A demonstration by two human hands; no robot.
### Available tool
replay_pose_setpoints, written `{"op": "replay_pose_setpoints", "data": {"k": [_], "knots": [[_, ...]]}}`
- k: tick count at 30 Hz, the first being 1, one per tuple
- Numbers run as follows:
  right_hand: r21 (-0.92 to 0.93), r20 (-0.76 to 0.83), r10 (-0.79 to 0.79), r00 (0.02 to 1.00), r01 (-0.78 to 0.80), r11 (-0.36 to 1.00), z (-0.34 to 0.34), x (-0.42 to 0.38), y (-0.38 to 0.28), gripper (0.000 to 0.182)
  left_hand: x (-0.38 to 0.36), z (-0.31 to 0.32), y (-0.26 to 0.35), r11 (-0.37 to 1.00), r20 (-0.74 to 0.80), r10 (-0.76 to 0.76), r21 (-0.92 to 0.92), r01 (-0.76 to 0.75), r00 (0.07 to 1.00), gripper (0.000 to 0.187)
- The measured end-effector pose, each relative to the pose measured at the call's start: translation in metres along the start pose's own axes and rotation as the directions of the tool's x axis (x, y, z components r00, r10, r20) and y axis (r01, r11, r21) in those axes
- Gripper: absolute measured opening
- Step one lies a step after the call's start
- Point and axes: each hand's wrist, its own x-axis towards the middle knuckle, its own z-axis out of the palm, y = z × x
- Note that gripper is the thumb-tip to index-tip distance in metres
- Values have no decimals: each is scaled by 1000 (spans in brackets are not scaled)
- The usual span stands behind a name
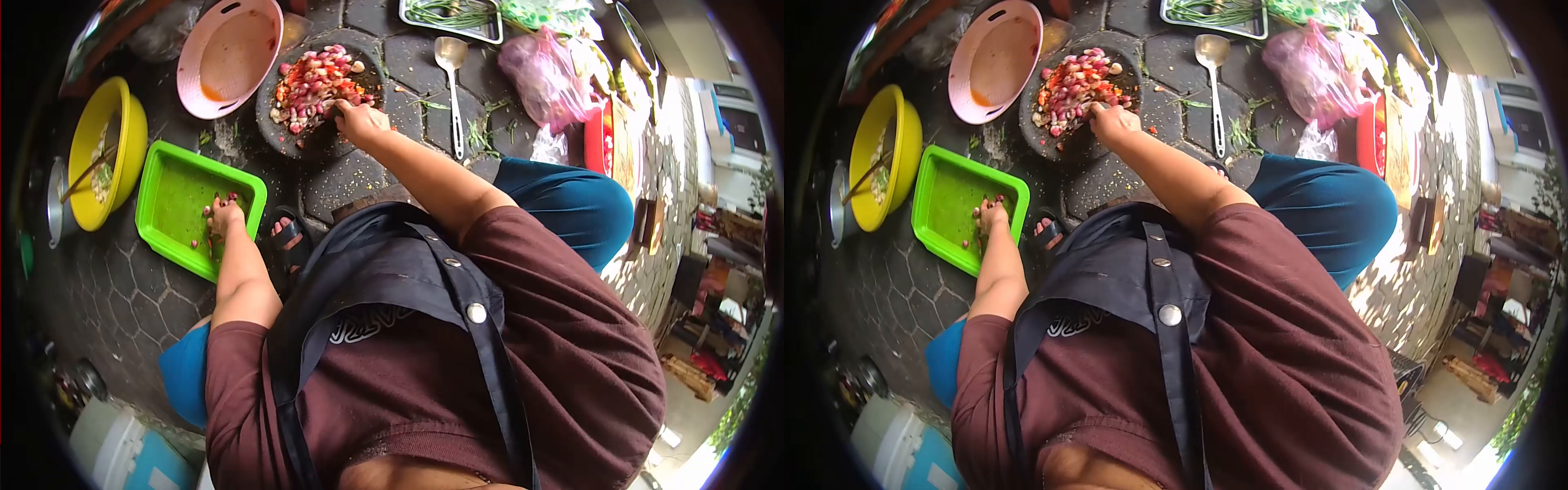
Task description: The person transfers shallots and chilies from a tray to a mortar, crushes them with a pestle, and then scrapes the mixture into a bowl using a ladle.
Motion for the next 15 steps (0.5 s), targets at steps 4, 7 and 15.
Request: {"op": "replay_pose_setpoints", "data": {"k": [4, 7, 15], "knots": [[34, -99, -16, 995, 20, 999, -8, -15, -11, 26, 3, 8, 8, 996, -7, 93, -9, -93, 996, 37], [25, -65, -12, 998, 14, 1000, 9, -19, -4, 40, -2, 7, 9, 994, -57, 106, -8, -107, 993, 28], [163, -109, 2, 994, 16, 987, -2, -26, 13, 41, 17, 25, 5, 976, -95, 52, -205, -70, 994, 10]]}}
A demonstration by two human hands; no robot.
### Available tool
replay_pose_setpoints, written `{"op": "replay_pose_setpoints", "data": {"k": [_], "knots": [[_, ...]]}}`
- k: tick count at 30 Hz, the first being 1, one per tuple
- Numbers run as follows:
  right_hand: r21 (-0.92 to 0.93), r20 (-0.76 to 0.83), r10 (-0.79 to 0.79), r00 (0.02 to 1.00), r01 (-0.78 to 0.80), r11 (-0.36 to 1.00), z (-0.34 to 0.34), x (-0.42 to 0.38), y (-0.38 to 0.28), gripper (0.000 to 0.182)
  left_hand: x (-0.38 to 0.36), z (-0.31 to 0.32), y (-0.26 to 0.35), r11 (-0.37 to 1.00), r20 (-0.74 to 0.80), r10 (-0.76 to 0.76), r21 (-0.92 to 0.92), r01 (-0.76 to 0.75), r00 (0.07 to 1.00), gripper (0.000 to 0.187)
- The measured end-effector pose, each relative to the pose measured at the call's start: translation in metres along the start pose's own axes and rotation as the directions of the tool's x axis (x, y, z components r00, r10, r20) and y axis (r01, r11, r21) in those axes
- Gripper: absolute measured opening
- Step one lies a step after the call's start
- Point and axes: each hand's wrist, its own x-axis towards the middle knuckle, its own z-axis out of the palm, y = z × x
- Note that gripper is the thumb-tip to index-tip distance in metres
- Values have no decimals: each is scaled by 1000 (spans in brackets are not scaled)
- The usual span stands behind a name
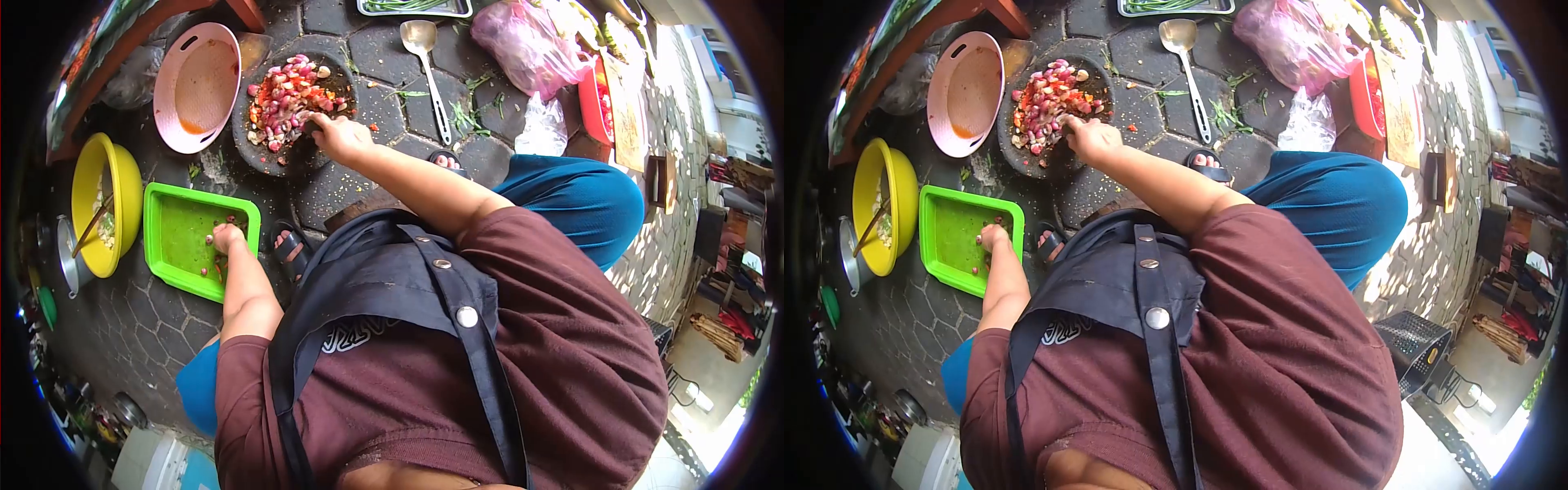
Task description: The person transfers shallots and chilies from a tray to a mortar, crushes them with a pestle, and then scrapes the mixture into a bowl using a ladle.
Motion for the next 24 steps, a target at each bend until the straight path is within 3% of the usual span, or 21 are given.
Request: {"op": "replay_pose_setpoints", "data": {"k": [2, 4, 5, 6, 7, 9, 11, 12, 14, 16, 20, 23, 24], "knots": [[14, 14, 10, 1000, -10, 1000, -4, -2, 6, 42, 4, 0, 11, 975, -175, -49, -221, 9, 983, 10], [-13, 45, 48, 998, -48, 999, -3, 2, 15, 42, -4, -6, 42, 954, -358, 127, -211, -213, 925, 10], [0, 64, 69, 996, -69, 998, -7, 3, 17, 41, -2, 0, 53, 874, -382, 188, -355, -332, 905, 10], [13, 87, 85, 993, -86, 996, -11, 4, 19, 41, 3, 13, 65, 630, -328, 220, -671, -391, 919, 10], [33, 47, 83, 995, -85, 996, -9, 6, 24, 41, -8, 7, 87, 714, -421, 418, -395, -578, 805, 11], [45, -7, 91, 996, -90, 995, -8, 10, 32, 41, -60, -11, 140, 576, -388, 608, -386, -721, 693, 12], [45, -32, 106, 994, -105, 993, -13, 13, 33, 42, -101, -18, 176, 421, -334, 787, -322, -848, 518, 9], [52, -42, 116, 992, -114, 992, -16, 13, 33, 43, -119, -17, 187, 460, -177, 820, -362, -811, 544, 12], [31, -31, 107, 994, -106, 994, -18, 17, 36, 44, -137, 9, 199, 462, -12, 863, -388, -798, 505, 22], [12, -42, 92, 995, -92, 996, -15, 18, 39, 44, -156, 9, 208, 385, 32, 922, -196, -902, 386, 26], [-5, 8, 87, 996, -87, 996, -14, 14, 36, 44, -156, 24, 206, 392, 14, 917, -226, -892, 400, 27], [-36, 15, 59, 998, -58, 998, -12, 11, 31, 45, -145, 16, 209, 508, -1, 848, -277, -815, 529, 24], [-40, 22, 49, 999, -48, 998, -12, 9, 27, 45, -140, 13, 210, 500, -93, 837, -273, -822, 540, 24]]}}
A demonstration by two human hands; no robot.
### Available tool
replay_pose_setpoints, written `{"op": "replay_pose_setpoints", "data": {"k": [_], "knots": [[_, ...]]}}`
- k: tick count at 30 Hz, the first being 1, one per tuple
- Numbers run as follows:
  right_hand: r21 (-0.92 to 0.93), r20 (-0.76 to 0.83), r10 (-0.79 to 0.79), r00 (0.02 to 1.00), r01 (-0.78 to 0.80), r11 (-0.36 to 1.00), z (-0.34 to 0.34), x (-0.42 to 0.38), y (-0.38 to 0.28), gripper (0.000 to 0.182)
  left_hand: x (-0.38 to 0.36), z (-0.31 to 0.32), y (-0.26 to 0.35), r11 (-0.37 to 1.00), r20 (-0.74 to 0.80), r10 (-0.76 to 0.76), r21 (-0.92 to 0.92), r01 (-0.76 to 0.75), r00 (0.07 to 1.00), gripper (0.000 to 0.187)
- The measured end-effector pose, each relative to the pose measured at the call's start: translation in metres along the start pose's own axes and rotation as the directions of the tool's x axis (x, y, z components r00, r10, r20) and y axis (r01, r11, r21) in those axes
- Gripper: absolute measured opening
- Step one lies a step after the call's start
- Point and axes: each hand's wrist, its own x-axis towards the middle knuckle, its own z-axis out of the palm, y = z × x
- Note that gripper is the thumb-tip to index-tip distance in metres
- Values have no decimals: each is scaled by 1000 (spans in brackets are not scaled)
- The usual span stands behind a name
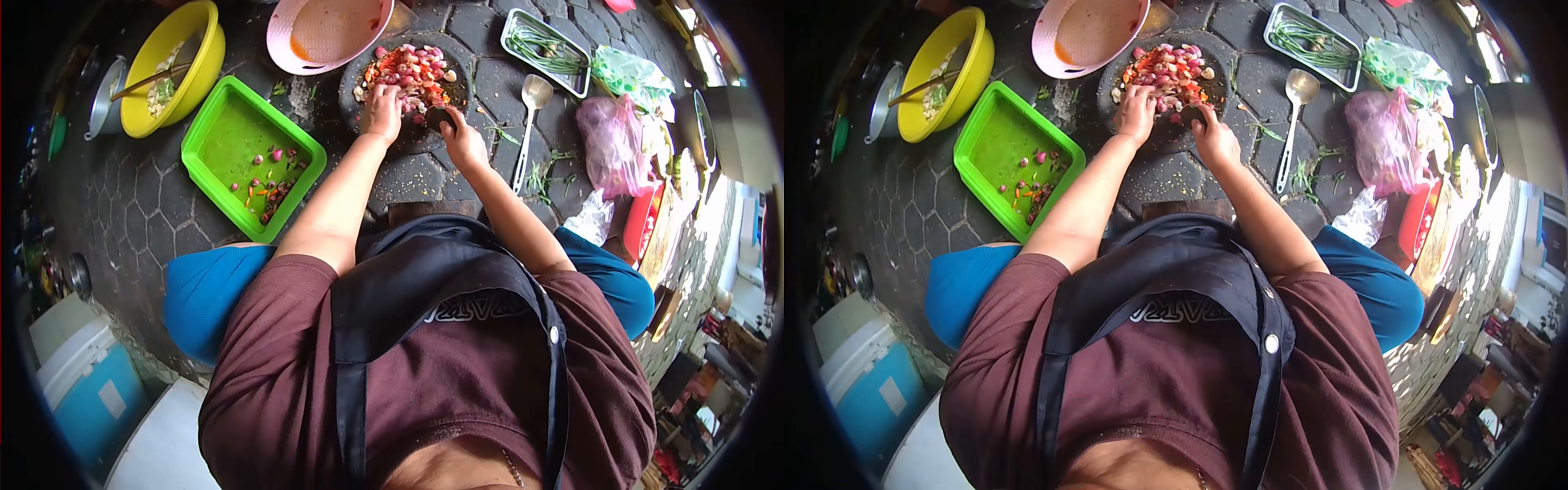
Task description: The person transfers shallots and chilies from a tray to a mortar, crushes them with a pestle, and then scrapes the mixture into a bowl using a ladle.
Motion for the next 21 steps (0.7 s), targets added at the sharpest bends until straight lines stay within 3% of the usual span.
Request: {"op": "replay_pose_setpoints", "data": {"k": [3, 4, 6, 10, 12, 14, 16, 17, 18, 21], "knots": [[-70, -10, -67, 998, 67, 995, 1, -4, -12, 45, 14, -16, -10, 985, -24, -170, -24, 170, 985, 22], [-73, -5, -78, 997, 77, 994, 5, -1, -14, 45, 16, -18, -18, 981, -100, -179, -90, 170, 979, 22], [-96, -133, -213, 968, 201, 975, 12, 1, -20, 43, 18, -24, -25, 975, -179, -222, -54, 216, 958, 22], [-159, -157, -309, 938, 284, 945, 21, 6, -37, 44, 9, -28, -35, 949, -193, -314, -61, 308, 930, 20], [-281, 24, -253, 967, 250, 927, 32, 10, -35, 47, -1, -26, -35, 954, -175, -301, -53, 296, 938, 19], [-328, 38, -259, 965, 256, 909, 41, 12, -35, 49, -7, -24, -33, 956, -109, -292, -47, 289, 950, 19], [-302, 90, -154, 984, 174, 937, 33, 24, -44, 48, -15, -20, -29, 982, -129, -187, -40, 183, 974, 18], [-155, 16, -244, 970, 244, 957, 35, 37, -31, 45, -18, -21, -24, 982, -95, -183, -63, 178, 978, 18], [-85, -13, -228, 973, 227, 970, 23, 38, -35, 40, -20, -16, -24, 986, -108, -167, -44, 163, 980, 22], [-12, -86, -212, 973, 212, 977, -11, 24, -58, 38, -22, -9, -24, 995, -60, -100, -16, 99, 993, 25]]}}
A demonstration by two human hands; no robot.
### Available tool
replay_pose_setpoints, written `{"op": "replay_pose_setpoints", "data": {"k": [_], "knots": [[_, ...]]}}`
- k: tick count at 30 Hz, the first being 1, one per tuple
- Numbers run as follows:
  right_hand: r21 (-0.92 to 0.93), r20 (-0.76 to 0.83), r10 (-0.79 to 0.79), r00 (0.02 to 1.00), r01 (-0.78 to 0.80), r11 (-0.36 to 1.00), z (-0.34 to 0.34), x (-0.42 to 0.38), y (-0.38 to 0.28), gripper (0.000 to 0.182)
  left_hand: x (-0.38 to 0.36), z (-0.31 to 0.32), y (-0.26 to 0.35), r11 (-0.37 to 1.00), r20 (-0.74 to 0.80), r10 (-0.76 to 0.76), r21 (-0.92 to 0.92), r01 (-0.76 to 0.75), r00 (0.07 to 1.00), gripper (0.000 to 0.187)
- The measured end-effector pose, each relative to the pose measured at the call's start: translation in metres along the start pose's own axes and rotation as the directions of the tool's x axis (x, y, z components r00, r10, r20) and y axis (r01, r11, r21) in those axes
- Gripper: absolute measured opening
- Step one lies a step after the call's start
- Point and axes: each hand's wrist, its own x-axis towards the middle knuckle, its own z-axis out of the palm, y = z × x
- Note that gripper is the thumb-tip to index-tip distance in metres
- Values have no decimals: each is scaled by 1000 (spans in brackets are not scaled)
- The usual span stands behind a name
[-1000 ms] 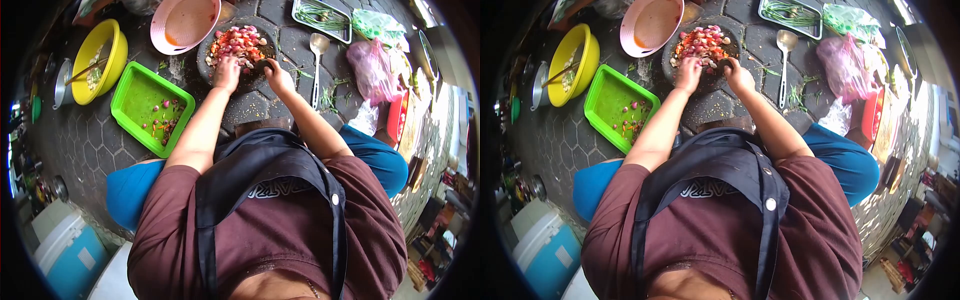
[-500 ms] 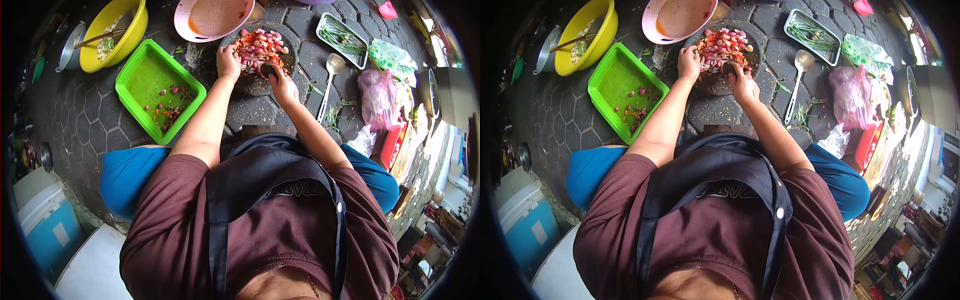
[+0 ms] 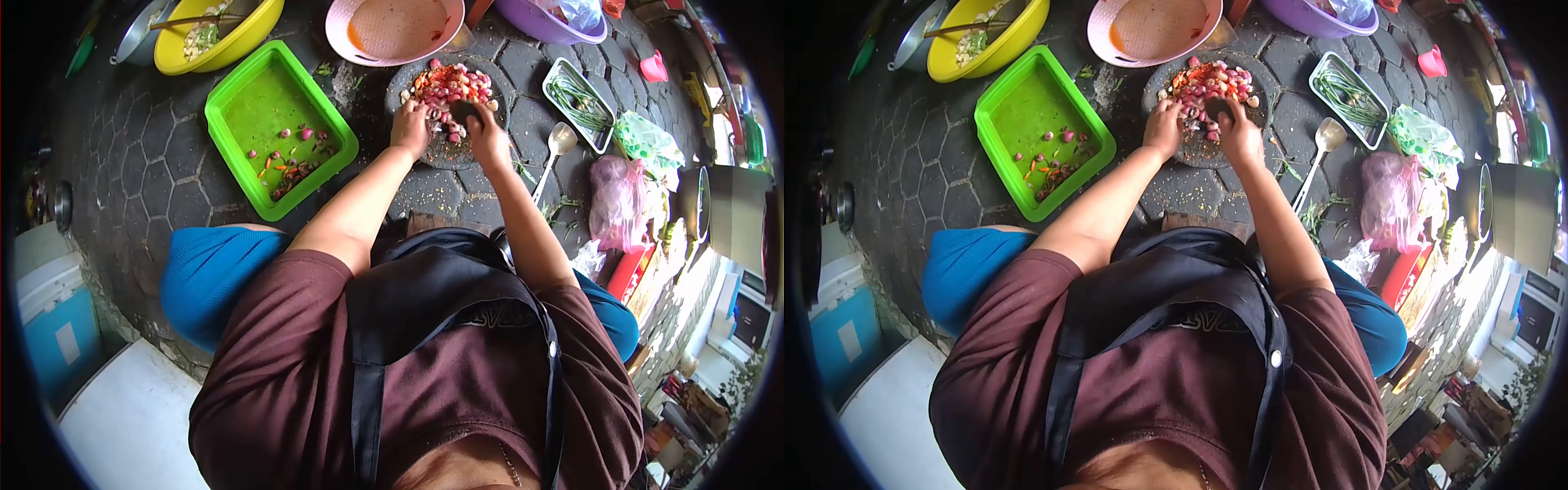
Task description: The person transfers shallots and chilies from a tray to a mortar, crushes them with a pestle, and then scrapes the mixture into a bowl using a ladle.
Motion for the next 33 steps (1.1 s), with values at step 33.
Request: {"op": "replay_pose_setpoints", "data": {"k": [33], "knots": [[-107, 34, 29, 999, -25, 994, 0, 4, 12, 41, -7, -16, 8, 995, 12, -55, 87, 54, 998, 45]]}}
